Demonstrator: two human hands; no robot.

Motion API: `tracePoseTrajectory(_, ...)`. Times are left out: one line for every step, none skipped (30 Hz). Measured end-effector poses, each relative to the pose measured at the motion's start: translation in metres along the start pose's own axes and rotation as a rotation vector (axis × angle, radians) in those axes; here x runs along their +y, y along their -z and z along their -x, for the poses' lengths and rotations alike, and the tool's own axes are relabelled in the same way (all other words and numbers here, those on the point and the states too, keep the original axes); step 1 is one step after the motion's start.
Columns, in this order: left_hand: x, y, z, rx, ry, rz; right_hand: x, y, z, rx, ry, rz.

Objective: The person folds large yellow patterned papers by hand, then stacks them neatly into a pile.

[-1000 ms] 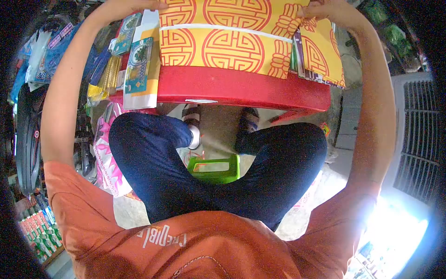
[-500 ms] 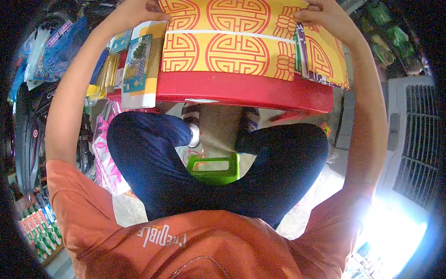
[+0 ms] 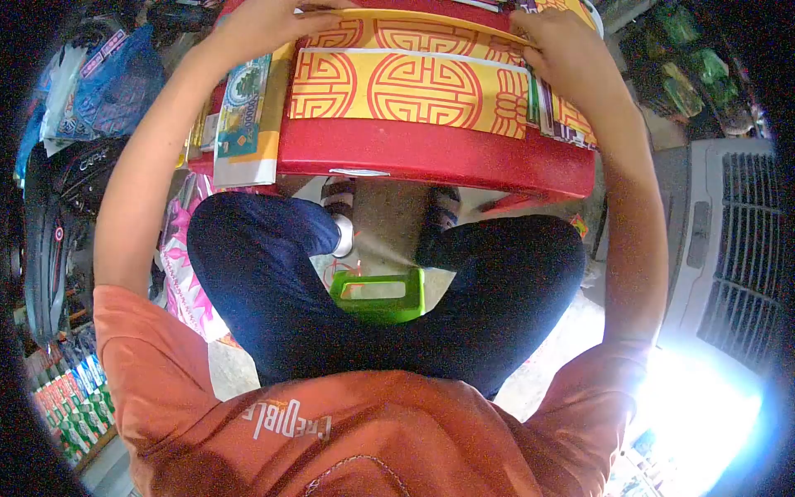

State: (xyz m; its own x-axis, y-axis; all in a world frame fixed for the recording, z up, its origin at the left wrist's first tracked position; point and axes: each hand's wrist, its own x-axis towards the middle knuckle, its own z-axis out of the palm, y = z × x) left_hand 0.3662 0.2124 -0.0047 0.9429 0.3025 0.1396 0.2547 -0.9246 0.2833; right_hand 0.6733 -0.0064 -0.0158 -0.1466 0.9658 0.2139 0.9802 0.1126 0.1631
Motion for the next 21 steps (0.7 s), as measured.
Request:
tracePoseTrajectory(0.003,-0.007,0.003,0.033,-0.028,-0.024,-0.005,0.002,0.002,-0.037,-0.012,0.009)
tracePoseTrajectory(0.009,-0.014,0.008,0.103,-0.03,-0.047,-0.015,0.003,0.006,0.027,-0.027,-0.023)
tracePoseTrajectory(0.011,-0.02,0.01,0.132,-0.086,-0.07,-0.03,0.002,0.01,0.092,-0.041,-0.055)
tracePoseTrajectory(0.011,-0.026,0.013,0.159,-0.139,-0.095,-0.042,-0.002,0.01,0.16,-0.054,-0.089)
tracePoseTrajectory(0.008,-0.036,0.018,0.183,-0.192,-0.12,-0.051,-0.009,0.009,0.198,-0.042,-0.12)
tracePoseTrajectory(0.004,-0.048,0.018,0.192,-0.178,-0.181,-0.059,-0.017,0.008,0.238,-0.032,-0.151)
tracePoseTrajectory(-0.001,-0.058,0.022,0.168,-0.119,-0.216,-0.063,-0.026,0.009,0.277,-0.023,-0.182)
tracePoseTrajectory(0.012,-0.059,0.029,0.145,-0.059,-0.25,-0.065,-0.038,0.008,0.281,-0.031,-0.19)
tracePoseTrajectory(0.02,-0.06,0.033,0.124,0.001,-0.287,-0.065,-0.043,0.012,0.288,-0.016,-0.162)
tracePoseTrajectory(0.016,-0.067,0.034,0.135,-0.009,-0.28,-0.064,-0.047,0.015,0.295,-0.001,-0.136)
tracePoseTrajectory(0.02,-0.066,0.035,0.141,0.01,-0.282,-0.065,-0.047,0.015,0.303,0.017,-0.109)
tracePoseTrajectory(0.025,-0.066,0.038,0.149,0.029,-0.282,-0.065,-0.046,0.014,0.323,0.027,-0.1)
tracePoseTrajectory(0.029,-0.067,0.042,0.155,0.047,-0.277,-0.066,-0.043,0.014,0.339,0.035,-0.091)
tracePoseTrajectory(0.032,-0.069,0.044,0.145,0.078,-0.26,-0.067,-0.04,0.016,0.352,0.041,-0.08)
tracePoseTrajectory(0.033,-0.071,0.045,0.137,0.108,-0.244,-0.069,-0.037,0.017,0.355,0.033,-0.08)
tracePoseTrajectory(0.033,-0.073,0.047,0.128,0.139,-0.229,-0.072,-0.035,0.017,0.358,0.025,-0.082)
tracePoseTrajectory(0.036,-0.077,0.049,0.174,0.109,-0.19,-0.076,-0.035,0.017,0.362,0.018,-0.086)
tracePoseTrajectory(0.04,-0.082,0.051,0.22,0.08,-0.15,-0.079,-0.035,0.017,0.342,0.006,-0.087)
tracePoseTrajectory(0.045,-0.088,0.054,0.264,0.053,-0.109,-0.082,-0.037,0.018,0.319,-0.007,-0.089)
tracePoseTrajectory(0.049,-0.095,0.056,0.259,0.007,-0.113,-0.085,-0.038,0.018,0.296,-0.018,-0.092)
tracePoseTrajectory(0.054,-0.101,0.057,0.254,-0.042,-0.117,-0.09,-0.039,0.019,0.287,-0.024,-0.093)
